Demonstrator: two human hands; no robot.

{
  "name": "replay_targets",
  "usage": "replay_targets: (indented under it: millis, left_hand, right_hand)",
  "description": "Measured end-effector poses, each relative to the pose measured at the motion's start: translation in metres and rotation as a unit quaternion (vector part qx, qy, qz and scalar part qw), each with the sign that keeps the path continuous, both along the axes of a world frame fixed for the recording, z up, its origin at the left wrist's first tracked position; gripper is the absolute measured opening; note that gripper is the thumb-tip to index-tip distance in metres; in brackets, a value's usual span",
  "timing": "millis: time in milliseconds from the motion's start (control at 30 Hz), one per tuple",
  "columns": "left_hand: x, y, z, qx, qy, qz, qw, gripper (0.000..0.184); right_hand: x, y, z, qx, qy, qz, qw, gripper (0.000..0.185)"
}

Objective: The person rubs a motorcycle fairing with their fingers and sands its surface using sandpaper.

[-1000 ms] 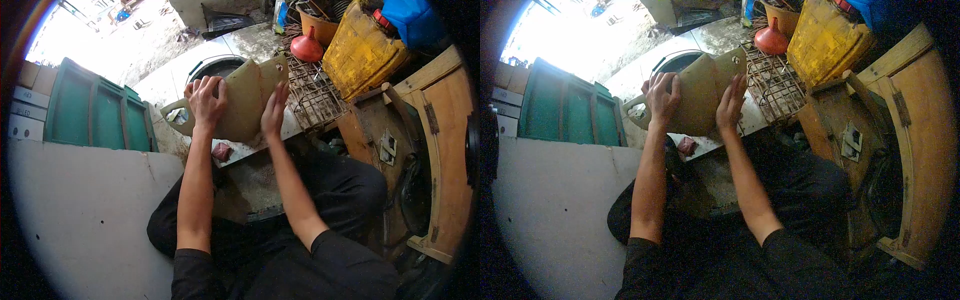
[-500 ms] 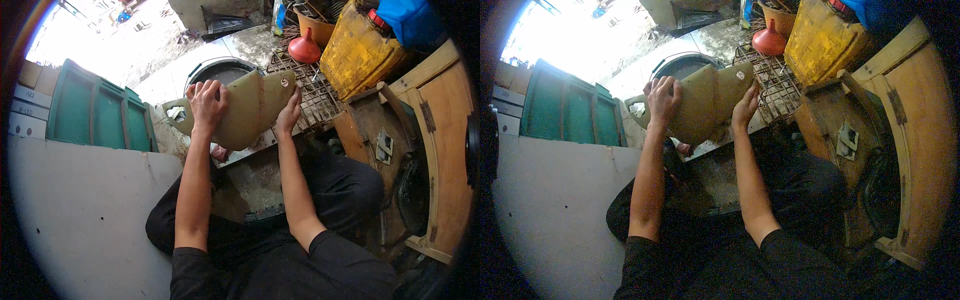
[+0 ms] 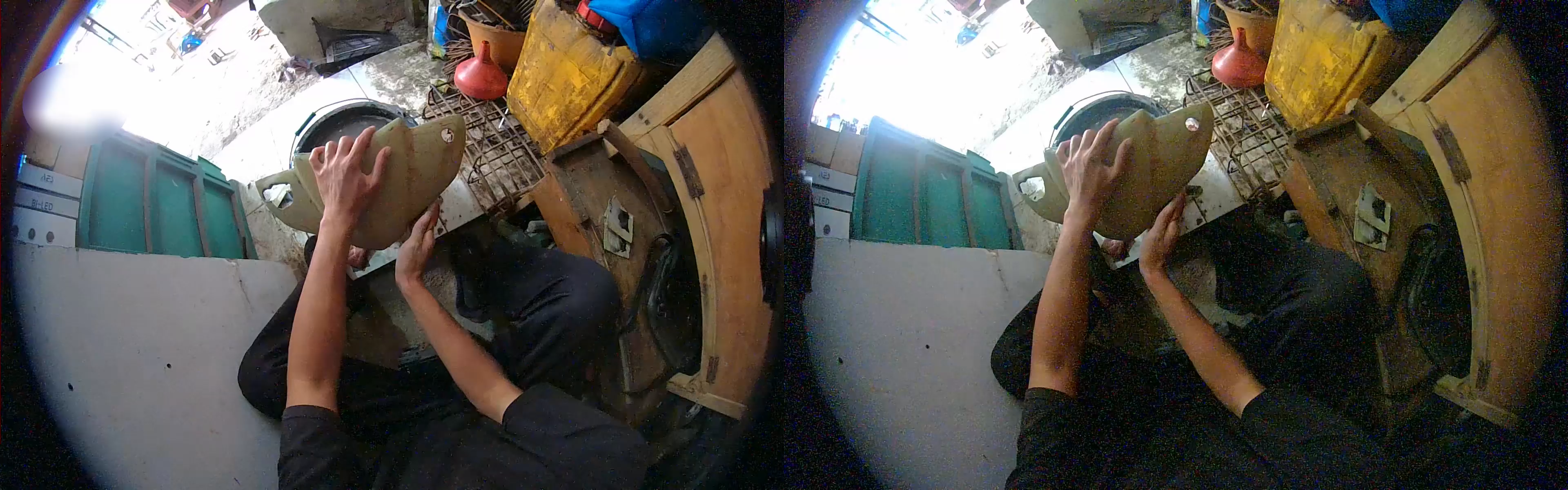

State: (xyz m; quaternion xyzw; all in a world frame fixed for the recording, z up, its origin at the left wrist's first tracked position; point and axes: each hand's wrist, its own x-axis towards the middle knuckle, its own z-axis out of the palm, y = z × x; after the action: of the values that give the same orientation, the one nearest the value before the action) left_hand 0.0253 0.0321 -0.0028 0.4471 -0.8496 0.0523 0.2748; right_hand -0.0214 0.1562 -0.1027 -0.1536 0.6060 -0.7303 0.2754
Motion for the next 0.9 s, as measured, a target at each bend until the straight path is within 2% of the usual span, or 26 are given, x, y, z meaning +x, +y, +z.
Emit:
replay_targets:
  millis: [100, 167, 200, 267, 300, 367, 400, 467, 500, 567, 667, 800, 867, 900]
  left_hand:
    - [0.002, 0.0, 0.001, 0.012, 0.009, -0.004, 1.0, 0.043]
    - [0.002, -0.002, -0.005, -0.02, 0.003, 0.008, 1.0, 0.044]
    - [0.003, -0.001, -0.006, -0.018, 0.004, 0.006, 1.0, 0.044]
    - [0.001, -0.002, -0.005, -0.036, 0.025, -0.003, 0.999, 0.043]
    - [-0.001, -0.004, -0.003, -0.038, 0.026, -0.003, 0.999, 0.043]
    - [0.0, 0.0, -0.002, -0.024, 0.013, 0.004, 1.0, 0.042]
    - [0.0, 0.001, -0.003, -0.023, 0.011, 0.003, 1.0, 0.042]
    - [0.003, 0.001, -0.003, -0.02, 0.008, 0.009, 1.0, 0.042]
    - [0.003, 0.002, -0.003, -0.02, 0.006, 0.011, 1.0, 0.042]
    - [0.001, 0.001, -0.003, -0.022, 0.011, 0.014, 1.0, 0.041]
    - [0.0, 0.0, -0.003, -0.025, 0.01, 0.022, 0.999, 0.041]
    - [-0.001, 0.0, -0.004, -0.019, 0.01, 0.023, 1.0, 0.041]
    - [0.002, 0.0, -0.005, -0.022, 0.017, 0.018, 0.999, 0.042]
    - [0.003, -0.002, -0.004, -0.022, 0.014, 0.018, 0.999, 0.042]
  right_hand:
    - [-0.039, -0.019, 0.015, -0.034, -0.064, 0.001, 0.997, 0.068]
    - [-0.072, -0.025, 0.046, -0.132, -0.229, 0.053, 0.963, 0.067]
    - [-0.068, -0.024, 0.033, -0.13, -0.228, 0.052, 0.964, 0.067]
    - [-0.053, -0.021, -0.002, -0.038, -0.018, 0.011, 0.999, 0.066]
    - [-0.033, -0.009, 0.007, -0.03, -0.04, 0.021, 0.999, 0.062]
    - [0.009, 0.002, -0.047, 0.004, 0.08, 0.065, 0.995, 0.058]
    - [0.008, 0.001, -0.04, 0.004, 0.078, 0.064, 0.995, 0.058]
    - [-0.003, -0.008, -0.011, 0.048, 0.19, 0.02, 0.98, 0.054]
    - [-0.019, -0.017, -0.004, 0.048, 0.189, 0.022, 0.981, 0.054]
    - [-0.06, -0.041, 0.005, 0.106, 0.375, 0.018, 0.921, 0.054]
    - [-0.073, -0.047, 0.011, 0.133, 0.392, 0.045, 0.909, 0.053]
    - [-0.027, 0.003, -0.019, 0.103, 0.421, 0.091, 0.897, 0.052]
    - [-0.023, 0.011, -0.029, 0.16, 0.475, 0.124, 0.856, 0.053]
    - [-0.031, 0.003, -0.019, 0.16, 0.472, 0.124, 0.858, 0.053]
